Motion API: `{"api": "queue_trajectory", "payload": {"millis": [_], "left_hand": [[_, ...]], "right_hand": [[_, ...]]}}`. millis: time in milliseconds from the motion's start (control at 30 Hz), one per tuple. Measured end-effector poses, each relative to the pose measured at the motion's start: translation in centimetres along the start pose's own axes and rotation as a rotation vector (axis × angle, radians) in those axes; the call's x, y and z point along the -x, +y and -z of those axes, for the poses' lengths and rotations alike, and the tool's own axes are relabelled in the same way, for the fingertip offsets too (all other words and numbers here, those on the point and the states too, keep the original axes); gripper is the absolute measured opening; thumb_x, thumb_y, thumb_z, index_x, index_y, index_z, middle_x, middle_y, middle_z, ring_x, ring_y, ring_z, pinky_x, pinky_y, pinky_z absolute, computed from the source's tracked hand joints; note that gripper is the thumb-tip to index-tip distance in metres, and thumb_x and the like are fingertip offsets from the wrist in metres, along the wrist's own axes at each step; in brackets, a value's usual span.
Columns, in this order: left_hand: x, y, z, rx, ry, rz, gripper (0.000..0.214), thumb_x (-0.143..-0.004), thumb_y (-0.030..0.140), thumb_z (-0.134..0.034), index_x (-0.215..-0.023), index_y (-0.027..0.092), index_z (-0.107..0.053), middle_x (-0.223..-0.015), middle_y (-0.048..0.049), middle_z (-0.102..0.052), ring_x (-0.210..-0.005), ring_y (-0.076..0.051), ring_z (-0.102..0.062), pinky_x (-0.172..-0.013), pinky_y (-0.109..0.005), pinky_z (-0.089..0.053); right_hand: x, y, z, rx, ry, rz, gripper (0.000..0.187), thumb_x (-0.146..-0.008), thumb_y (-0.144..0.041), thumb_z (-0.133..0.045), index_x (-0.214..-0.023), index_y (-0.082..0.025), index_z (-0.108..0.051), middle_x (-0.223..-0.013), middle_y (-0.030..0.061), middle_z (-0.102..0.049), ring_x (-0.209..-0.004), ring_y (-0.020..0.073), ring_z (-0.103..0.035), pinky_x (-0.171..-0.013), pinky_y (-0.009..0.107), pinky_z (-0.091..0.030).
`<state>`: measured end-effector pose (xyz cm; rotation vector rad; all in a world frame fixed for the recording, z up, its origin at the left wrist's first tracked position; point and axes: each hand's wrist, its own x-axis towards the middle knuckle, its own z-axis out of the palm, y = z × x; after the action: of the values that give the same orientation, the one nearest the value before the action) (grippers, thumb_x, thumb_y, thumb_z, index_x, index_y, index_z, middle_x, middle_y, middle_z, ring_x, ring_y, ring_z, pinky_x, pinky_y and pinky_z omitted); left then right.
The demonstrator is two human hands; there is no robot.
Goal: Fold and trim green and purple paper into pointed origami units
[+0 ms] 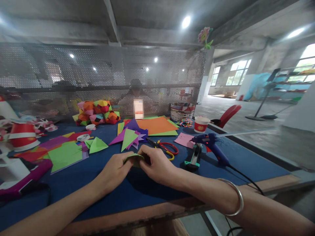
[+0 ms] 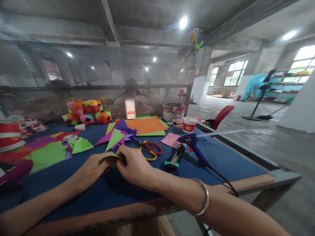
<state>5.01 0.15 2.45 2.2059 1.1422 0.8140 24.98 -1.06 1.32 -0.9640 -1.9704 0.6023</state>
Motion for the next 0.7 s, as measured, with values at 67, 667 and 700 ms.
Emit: {"api": "queue_trajectory", "payload": {"millis": [67, 667, 700], "left_hand": [[0.04, 0.04, -0.03, 0.012, -0.01, 0.01, 0.042, -0.09, 0.058, -0.042, -0.073, 0.027, -0.063, -0.065, 0.0021, -0.053, -0.062, -0.02, -0.047, -0.061, -0.031, -0.037], [-0.44, 0.18, 0.24, 0.064, 0.044, 0.145, 0.045, -0.085, 0.066, -0.043, -0.068, 0.027, -0.059, -0.062, 0.0, -0.055, -0.058, -0.02, -0.048, -0.054, -0.03, -0.037], [-0.45, 0.16, 0.25, 0.058, 0.034, 0.152, 0.046, -0.085, 0.066, -0.042, -0.068, 0.027, -0.059, -0.062, -0.0002, -0.055, -0.057, -0.02, -0.048, -0.054, -0.03, -0.037]], "right_hand": [[0.2, -0.06, -0.17, -0.002, -0.005, 0.007, 0.028, -0.083, -0.002, -0.064, -0.081, -0.027, -0.051, -0.069, -0.0069, -0.053, -0.064, 0.0152, -0.045, -0.066, 0.028, -0.036], [-0.22, -0.59, -0.31, -0.03, -0.027, -0.118, 0.031, -0.092, -0.005, -0.066, -0.08, -0.027, -0.048, -0.068, -0.0073, -0.055, -0.064, 0.0148, -0.049, -0.065, 0.028, -0.034], [-0.21, -0.67, -0.31, -0.029, -0.028, -0.124, 0.032, -0.092, -0.005, -0.066, -0.079, -0.027, -0.047, -0.067, -0.0076, -0.054, -0.064, 0.0148, -0.048, -0.065, 0.029, -0.034]]}}
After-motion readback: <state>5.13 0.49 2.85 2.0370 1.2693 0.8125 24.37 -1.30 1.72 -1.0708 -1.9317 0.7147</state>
